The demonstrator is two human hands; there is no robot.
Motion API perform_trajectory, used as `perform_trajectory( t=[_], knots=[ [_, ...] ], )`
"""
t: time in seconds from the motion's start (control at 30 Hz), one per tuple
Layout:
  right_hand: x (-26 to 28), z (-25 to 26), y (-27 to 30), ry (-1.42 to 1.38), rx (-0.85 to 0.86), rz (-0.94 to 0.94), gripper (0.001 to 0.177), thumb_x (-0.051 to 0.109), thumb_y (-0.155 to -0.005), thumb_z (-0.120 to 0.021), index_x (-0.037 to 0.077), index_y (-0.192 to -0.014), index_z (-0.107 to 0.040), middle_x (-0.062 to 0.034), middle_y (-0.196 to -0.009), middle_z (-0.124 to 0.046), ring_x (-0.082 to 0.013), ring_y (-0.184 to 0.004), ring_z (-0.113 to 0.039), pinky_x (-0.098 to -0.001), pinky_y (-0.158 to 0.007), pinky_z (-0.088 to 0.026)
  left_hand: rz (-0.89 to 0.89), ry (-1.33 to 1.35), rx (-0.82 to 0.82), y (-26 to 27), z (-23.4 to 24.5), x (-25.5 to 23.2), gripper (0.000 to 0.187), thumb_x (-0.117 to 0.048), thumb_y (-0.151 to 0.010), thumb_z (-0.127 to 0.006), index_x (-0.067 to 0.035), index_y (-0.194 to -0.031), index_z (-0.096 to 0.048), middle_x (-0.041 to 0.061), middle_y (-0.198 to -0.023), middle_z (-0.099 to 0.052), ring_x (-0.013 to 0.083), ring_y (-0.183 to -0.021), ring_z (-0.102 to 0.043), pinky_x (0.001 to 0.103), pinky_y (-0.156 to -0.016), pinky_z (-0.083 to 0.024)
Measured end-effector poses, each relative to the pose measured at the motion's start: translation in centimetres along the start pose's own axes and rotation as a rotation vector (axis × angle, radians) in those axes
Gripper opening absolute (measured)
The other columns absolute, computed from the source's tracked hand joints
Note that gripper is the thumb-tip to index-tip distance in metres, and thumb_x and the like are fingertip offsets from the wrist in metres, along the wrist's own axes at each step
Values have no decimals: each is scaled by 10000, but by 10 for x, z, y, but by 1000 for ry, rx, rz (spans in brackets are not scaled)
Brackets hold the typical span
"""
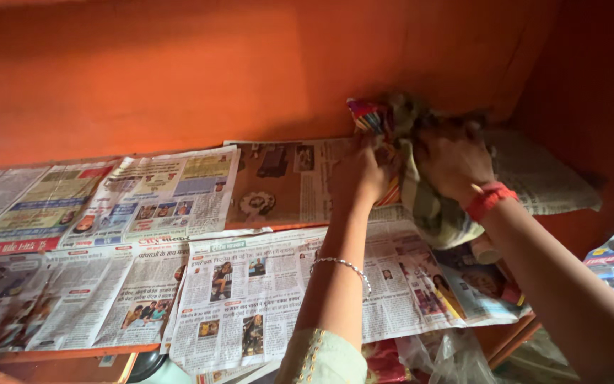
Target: The person wipes the surface of orange shelves covered with newspapers using a cloth. They move the cloth back and forth across the shelf surface, occasionally adjusting the cloth or shifting their position to reach different areas.
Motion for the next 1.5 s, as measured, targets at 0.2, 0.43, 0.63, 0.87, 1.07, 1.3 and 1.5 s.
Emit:
perform_trajectory(
  t=[0.2,0.43,0.63,0.87,1.07,1.3,1.5],
  knots=[
    [-3,22,50,-131,216,46,494,380,-992,-378,334,-1424,-614,-113,-1161,-738,-318,-1100,-672,-486,-1067,-479,80,-109,104,-6,-8,5,502,-334,-950,-577,-160,-1420,-548,201,-1353,-652,401,-1117,-695,524,-981,-542],
    [-18,11,0,-58,134,175,457,385,-978,-464,260,-1392,-614,-150,-1264,-686,-404,-1109,-655,-533,-949,-514,-29,-55,-31,-7,-12,9,684,-307,-835,-651,-113,-1460,-451,195,-1424,-567,419,-1068,-677,543,-898,-544],
    [-5,-17,-53,2,98,265,396,406,-1019,-443,168,-1222,-686,-157,-1184,-726,-385,-1072,-690,-511,-959,-530,-117,-23,-176,-9,-17,10,539,-298,-926,-605,-101,-1420,-516,137,-1453,-590,397,-1141,-681,529,-885,-565],
    [19,-3,-37,-122,89,257,428,457,-1033,-440,178,-1256,-677,-159,-1195,-709,-400,-1040,-679,-521,-919,-519,-136,12,-169,-10,-21,12,633,-227,-814,-565,-80,-1424,-482,175,-1457,-550,387,-1046,-701,501,-805,-589],
    [21,10,14,-75,203,154,435,413,-993,-448,297,-1362,-647,-139,-1218,-714,-375,-1062,-690,-507,-944,-539,-71,-81,-67,-16,-32,24,437,-201,-938,-495,-122,-1363,-557,199,-1336,-645,406,-1007,-710,536,-826,-571],
    [16,40,57,87,-410,589,372,378,-1037,-466,288,-1359,-629,-85,-1228,-763,-423,-1095,-702,-415,-966,-393,65,-117,108,-21,-47,34,322,-346,-970,-603,-153,-1210,-700,188,-1184,-751,394,-1077,-716,514,-952,-566],
    [13,25,22,100,236,72,430,353,-1027,-409,367,-1397,-627,-168,-1046,-781,-393,-1008,-732,-542,-1380,-174,19,-47,2,-11,-16,12,518,-332,-827,-652,-154,-1310,-596,213,-1310,-640,450,-1008,-692,554,-851,-553]
  ],
)
Point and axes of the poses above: each hand's wrist, its own y-axis away from the middle knuckle, its own z-axis out of the back of the hand, x = y × z, the point moved 3 cm from there along -y, towards the middle knuckle
